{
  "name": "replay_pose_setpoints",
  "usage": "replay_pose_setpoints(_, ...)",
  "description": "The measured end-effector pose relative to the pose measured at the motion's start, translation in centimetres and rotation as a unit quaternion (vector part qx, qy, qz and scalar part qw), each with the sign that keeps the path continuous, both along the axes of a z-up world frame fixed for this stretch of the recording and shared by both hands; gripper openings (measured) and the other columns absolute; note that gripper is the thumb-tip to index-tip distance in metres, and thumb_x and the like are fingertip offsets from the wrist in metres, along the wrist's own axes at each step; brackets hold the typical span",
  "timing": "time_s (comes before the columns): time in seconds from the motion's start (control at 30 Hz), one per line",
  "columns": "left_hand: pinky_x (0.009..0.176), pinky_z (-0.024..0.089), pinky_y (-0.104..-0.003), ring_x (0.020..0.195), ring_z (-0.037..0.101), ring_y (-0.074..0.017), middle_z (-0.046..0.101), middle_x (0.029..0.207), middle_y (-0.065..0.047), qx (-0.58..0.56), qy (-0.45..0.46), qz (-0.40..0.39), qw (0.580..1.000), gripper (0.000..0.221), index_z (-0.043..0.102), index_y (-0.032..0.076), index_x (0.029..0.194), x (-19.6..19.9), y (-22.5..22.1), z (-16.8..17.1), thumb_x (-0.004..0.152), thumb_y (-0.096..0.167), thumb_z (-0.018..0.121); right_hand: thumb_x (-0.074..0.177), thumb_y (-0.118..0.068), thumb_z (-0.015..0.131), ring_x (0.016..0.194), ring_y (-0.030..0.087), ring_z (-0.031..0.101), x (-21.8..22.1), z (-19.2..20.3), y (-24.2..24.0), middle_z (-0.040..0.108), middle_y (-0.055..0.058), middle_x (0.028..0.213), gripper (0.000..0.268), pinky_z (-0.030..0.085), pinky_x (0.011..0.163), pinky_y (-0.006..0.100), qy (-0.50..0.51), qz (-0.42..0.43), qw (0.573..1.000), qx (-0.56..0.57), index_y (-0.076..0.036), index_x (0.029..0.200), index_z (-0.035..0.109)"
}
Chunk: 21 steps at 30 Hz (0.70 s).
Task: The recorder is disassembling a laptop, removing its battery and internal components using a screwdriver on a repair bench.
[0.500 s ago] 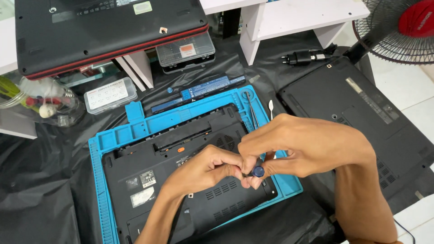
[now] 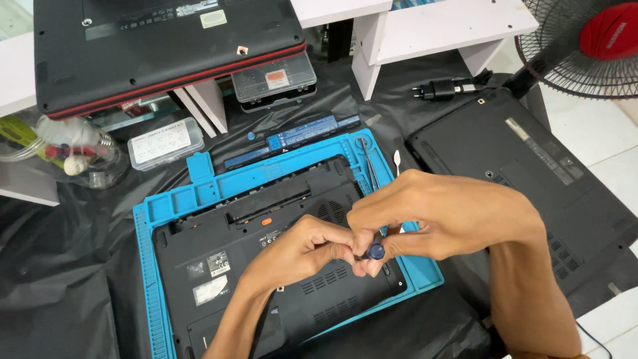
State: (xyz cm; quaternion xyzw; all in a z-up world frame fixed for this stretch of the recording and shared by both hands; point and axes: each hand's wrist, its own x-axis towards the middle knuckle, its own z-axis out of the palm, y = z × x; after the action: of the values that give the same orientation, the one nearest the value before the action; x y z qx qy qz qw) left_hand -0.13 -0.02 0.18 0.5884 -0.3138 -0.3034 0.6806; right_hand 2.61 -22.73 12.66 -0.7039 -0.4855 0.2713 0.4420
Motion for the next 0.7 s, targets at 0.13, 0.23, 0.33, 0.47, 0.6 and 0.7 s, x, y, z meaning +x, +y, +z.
replay_pose_setpoints(0.13, 0.085, 0.059, -0.030, 0.087, 0.073, -0.0168, 0.076, 0.093, -0.012, -0.003, -0.001, -0.002, 1.000, 0.027, 0.073, -0.007, 0.103, -0.08, -0.04, 0.11, 0.090, -0.017, 0.051, 0.086, -0.005, 0.070, 0.087, 0.022, 0.079, -0.03, 0.16, -0.02, 0.076, 0.006, 0.093, 0.013, 0.061, 0.074, 0.032, -0.008, 0.006, 1.000, 0.006, 0.001, 0.098, 0.066)
replay_pose_setpoints(0.23, 0.085, 0.060, -0.031, 0.088, 0.074, -0.0171, 0.075, 0.094, -0.013, -0.016, 0.002, -0.004, 1.000, 0.026, 0.072, -0.007, 0.104, -0.12, -0.08, -0.05, 0.092, -0.017, 0.052, 0.086, -0.004, 0.069, 0.086, 0.024, 0.078, -0.02, 0.07, -0.09, 0.075, 0.007, 0.093, 0.014, 0.061, 0.074, 0.033, -0.014, 0.009, 1.000, 0.008, 0.001, 0.098, 0.067)
replay_pose_setpoints(0.33, 0.085, 0.060, -0.031, 0.087, 0.074, -0.0174, 0.075, 0.094, -0.012, -0.017, 0.007, 0.001, 1.000, 0.027, 0.071, -0.008, 0.106, -0.17, -0.15, -0.03, 0.091, -0.018, 0.051, 0.086, -0.005, 0.069, 0.085, 0.024, 0.078, -0.01, 0.06, -0.08, 0.075, 0.007, 0.093, 0.014, 0.061, 0.074, 0.033, -0.010, 0.007, 1.000, 0.002, 0.002, 0.098, 0.066)
replay_pose_setpoints(0.47, 0.086, 0.060, -0.031, 0.087, 0.074, -0.0179, 0.074, 0.093, -0.013, -0.011, 0.008, 0.005, 1.000, 0.029, 0.071, -0.008, 0.105, -0.23, -0.30, -0.12, 0.090, -0.019, 0.050, 0.084, -0.005, 0.070, 0.083, 0.025, 0.077, 0.12, -0.03, -0.30, 0.074, 0.007, 0.088, 0.015, 0.059, 0.071, 0.033, -0.027, -0.005, 1.000, -0.016, 0.002, 0.097, 0.067)
replay_pose_setpoints(0.6, 0.086, 0.060, -0.031, 0.088, 0.075, -0.0183, 0.075, 0.092, -0.013, -0.009, 0.000, 0.005, 1.000, 0.029, 0.071, -0.009, 0.104, -0.25, -0.24, -0.05, 0.087, -0.020, 0.049, 0.086, -0.004, 0.068, 0.082, 0.024, 0.077, 0.09, 0.10, -0.27, 0.074, 0.007, 0.090, 0.014, 0.060, 0.071, 0.034, -0.018, 0.002, 1.000, -0.008, 0.002, 0.098, 0.068)
replay_pose_setpoints(0.7, 0.086, 0.060, -0.031, 0.088, 0.074, -0.0182, 0.075, 0.093, -0.013, -0.011, 0.005, 0.000, 1.000, 0.030, 0.070, -0.009, 0.104, -0.29, -0.19, -0.41, 0.087, -0.020, 0.049, 0.088, -0.005, 0.068, 0.083, 0.024, 0.076, -0.09, 0.25, -0.12, 0.074, 0.007, 0.093, 0.012, 0.060, 0.073, 0.034, -0.016, 0.012, 1.000, 0.012, 0.001, 0.098, 0.068)
